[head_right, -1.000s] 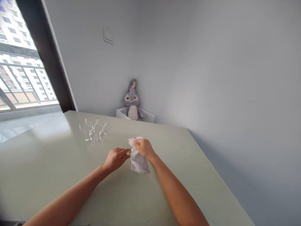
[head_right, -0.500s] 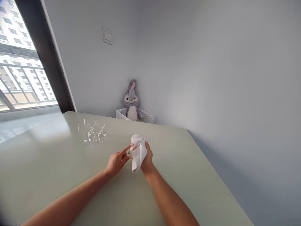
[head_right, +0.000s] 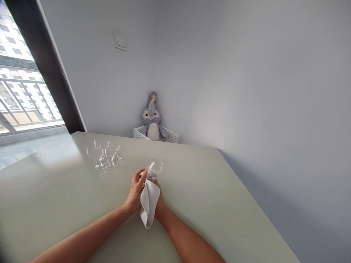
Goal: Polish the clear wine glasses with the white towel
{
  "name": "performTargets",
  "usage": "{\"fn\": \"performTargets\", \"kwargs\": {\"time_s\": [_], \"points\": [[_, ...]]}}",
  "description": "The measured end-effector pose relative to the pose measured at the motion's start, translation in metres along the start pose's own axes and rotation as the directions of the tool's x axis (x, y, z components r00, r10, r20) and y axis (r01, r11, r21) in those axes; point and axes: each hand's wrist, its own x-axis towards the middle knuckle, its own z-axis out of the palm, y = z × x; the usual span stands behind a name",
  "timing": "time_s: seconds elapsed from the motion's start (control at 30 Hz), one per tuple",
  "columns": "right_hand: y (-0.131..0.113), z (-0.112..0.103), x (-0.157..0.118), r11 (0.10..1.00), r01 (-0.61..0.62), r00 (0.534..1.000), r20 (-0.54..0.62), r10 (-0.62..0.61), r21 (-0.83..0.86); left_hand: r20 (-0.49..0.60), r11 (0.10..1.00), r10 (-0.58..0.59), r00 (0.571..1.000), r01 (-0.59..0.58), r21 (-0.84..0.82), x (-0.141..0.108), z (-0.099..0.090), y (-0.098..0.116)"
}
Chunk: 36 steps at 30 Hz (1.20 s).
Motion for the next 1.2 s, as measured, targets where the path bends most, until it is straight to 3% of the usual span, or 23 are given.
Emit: {"fn": "performTargets", "kwargs": {"time_s": [0.1, 0.17, 0.3, 0.43, 0.53, 0.67, 0.8, 0.9, 0.97, 1.0, 1.13, 1.2], "points": [[-0.005, -0.008, 0.002, 0.990, -0.078, 0.995, -0.045, 0.084, 0.121, 0.095, 0.998, 0.032, 0.995, -0.036, 0.044, 0.002, -0.005, 0.003], [-0.011, -0.016, 0.001, 0.990, -0.056, 0.991, -0.114, 0.071, 0.126, 0.165, 0.998, 0.044, 0.985, -0.037, -0.044, 0.006, -0.009, 0.006], [-0.018, -0.027, -0.003, 0.999, -0.010, 0.996, -0.092, 0.006, -0.050, 0.211, 0.956, 0.040, 0.977, 0.024, -0.293, 0.014, -0.018, 0.009], [-0.015, -0.028, -0.004, 0.933, 0.072, 0.997, -0.015, -0.082, -0.353, 0.185, 0.922, 0.022, 0.983, 0.052, -0.383, 0.018, -0.025, 0.009], [-0.010, -0.030, -0.002, 0.772, 0.161, 0.982, 0.026, -0.185, -0.615, 0.167, 0.918, 0.007, 0.986, 0.060, -0.393, 0.019, -0.027, 0.008], [-0.012, -0.034, -0.001, 0.497, 0.258, 0.943, 0.103, -0.318, -0.828, 0.167, 0.874, -0.113, 0.979, 0.178, -0.452, 0.018, -0.026, 0.010], [-0.018, -0.034, -0.003, 0.152, 0.297, 0.886, 0.212, -0.412, -0.943, 0.125, 0.715, -0.258, 0.958, 0.277, -0.641, 0.019, -0.024, 0.016], [-0.020, -0.033, -0.004, 0.052, 0.280, 0.866, 0.228, -0.445, -0.959, 0.144, 0.595, -0.302, 0.942, 0.305, -0.744, 0.019, -0.026, 0.022], [-0.019, -0.034, -0.002, 0.113, 0.264, 0.883, 0.193, -0.427, -0.958, 0.175, 0.560, -0.263, 0.949, 0.297, -0.773, 0.018, -0.028, 0.025], [-0.018, -0.035, -0.001, 0.188, 0.254, 0.903, 0.163, -0.397, -0.949, 0.201, 0.550, -0.222, 0.954, 0.293, -0.782, 0.018, -0.029, 0.026], [-0.020, -0.043, 0.003, 0.636, 0.189, 0.982, 0.129, -0.140, -0.748, 0.300, 0.540, -0.074, 0.951, 0.291, -0.790, 0.018, -0.035, 0.026], [-0.022, -0.045, 0.004, 0.782, 0.137, 0.984, 0.176, -0.035, -0.609, 0.330, 0.546, -0.050, 0.942, 0.303, -0.781, 0.019, -0.038, 0.025]]}}
